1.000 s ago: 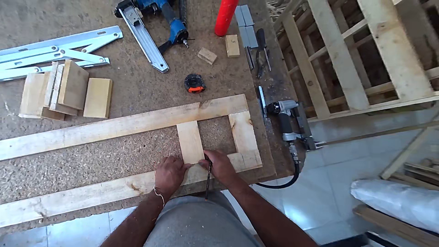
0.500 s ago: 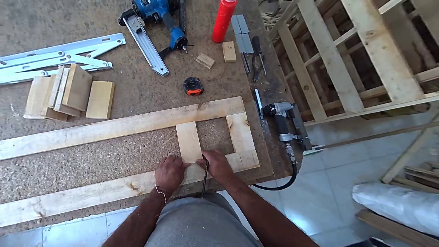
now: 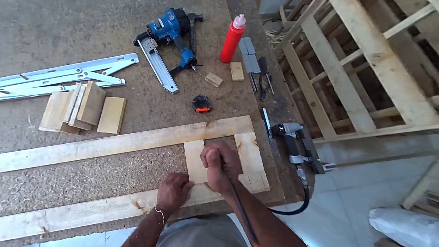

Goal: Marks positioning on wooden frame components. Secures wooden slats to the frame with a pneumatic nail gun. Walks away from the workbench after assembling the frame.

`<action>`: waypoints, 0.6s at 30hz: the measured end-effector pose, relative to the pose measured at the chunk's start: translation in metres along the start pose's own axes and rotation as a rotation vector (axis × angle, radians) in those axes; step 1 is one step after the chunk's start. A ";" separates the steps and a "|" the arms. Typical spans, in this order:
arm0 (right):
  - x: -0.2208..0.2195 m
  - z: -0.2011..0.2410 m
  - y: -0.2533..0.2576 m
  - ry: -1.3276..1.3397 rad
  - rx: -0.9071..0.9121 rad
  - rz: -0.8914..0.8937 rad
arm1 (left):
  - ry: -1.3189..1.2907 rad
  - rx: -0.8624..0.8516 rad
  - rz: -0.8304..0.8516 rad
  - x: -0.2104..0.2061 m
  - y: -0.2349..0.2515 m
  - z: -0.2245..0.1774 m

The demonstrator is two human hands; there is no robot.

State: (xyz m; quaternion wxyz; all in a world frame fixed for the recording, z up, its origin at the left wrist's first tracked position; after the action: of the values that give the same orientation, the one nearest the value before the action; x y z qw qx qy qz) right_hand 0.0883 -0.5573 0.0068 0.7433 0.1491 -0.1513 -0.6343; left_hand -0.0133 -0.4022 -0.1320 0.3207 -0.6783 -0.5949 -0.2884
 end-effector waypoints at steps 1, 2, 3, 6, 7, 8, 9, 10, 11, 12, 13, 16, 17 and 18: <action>-0.005 0.018 0.019 0.103 0.051 -0.009 | -0.014 0.004 0.000 0.002 0.002 0.000; -0.010 0.027 0.031 0.184 0.080 -0.012 | -0.025 0.007 -0.007 0.002 0.003 0.000; -0.015 0.023 0.038 0.236 0.082 -0.017 | -0.036 0.015 -0.014 0.003 0.004 0.000; -0.036 -0.070 0.009 0.070 -0.028 0.003 | -0.057 0.077 0.031 0.003 0.008 0.005; -0.043 -0.111 -0.014 -0.086 -0.092 0.059 | -0.054 0.102 0.050 0.003 0.010 0.004; -0.049 -0.136 -0.031 -0.247 -0.150 0.142 | -0.047 0.132 0.076 0.004 0.012 0.003; -0.055 -0.146 -0.038 -0.352 -0.186 0.217 | -0.036 0.151 0.087 0.005 0.015 0.003; -0.060 -0.150 -0.040 -0.412 -0.190 0.251 | -0.029 0.160 0.085 0.006 0.016 0.003; -0.062 -0.148 -0.043 -0.421 -0.192 0.261 | -0.019 0.159 0.079 0.005 0.013 0.002; -0.061 -0.145 -0.043 -0.396 -0.208 0.260 | -0.008 0.141 0.062 0.005 0.010 0.002; -0.058 -0.142 -0.037 -0.349 -0.244 0.257 | 0.004 0.109 0.033 0.004 0.010 0.001; -0.046 -0.133 -0.017 -0.266 -0.339 0.155 | 0.025 0.017 -0.061 0.001 0.010 0.000; -0.040 -0.132 -0.011 -0.314 -0.339 0.104 | 0.034 -0.007 -0.081 0.000 0.008 0.001; -0.033 -0.133 -0.003 -0.409 -0.324 0.058 | 0.033 -0.020 -0.083 -0.002 0.006 0.002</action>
State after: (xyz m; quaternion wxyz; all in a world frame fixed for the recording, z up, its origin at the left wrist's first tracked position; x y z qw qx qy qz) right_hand 0.1362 -0.5212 -0.1169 0.7293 -0.1077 -0.1989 -0.6458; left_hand -0.0073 -0.4023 -0.1352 0.3113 -0.6512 -0.6142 -0.3189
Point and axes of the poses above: each hand's wrist, its own y-axis towards the middle knuckle, its own x-axis out of the back of the hand, z = x × y, the point moved 3 cm from there along y, towards the middle knuckle, and after that the axes turned 2 degrees about -x, right-handed, at the moved point
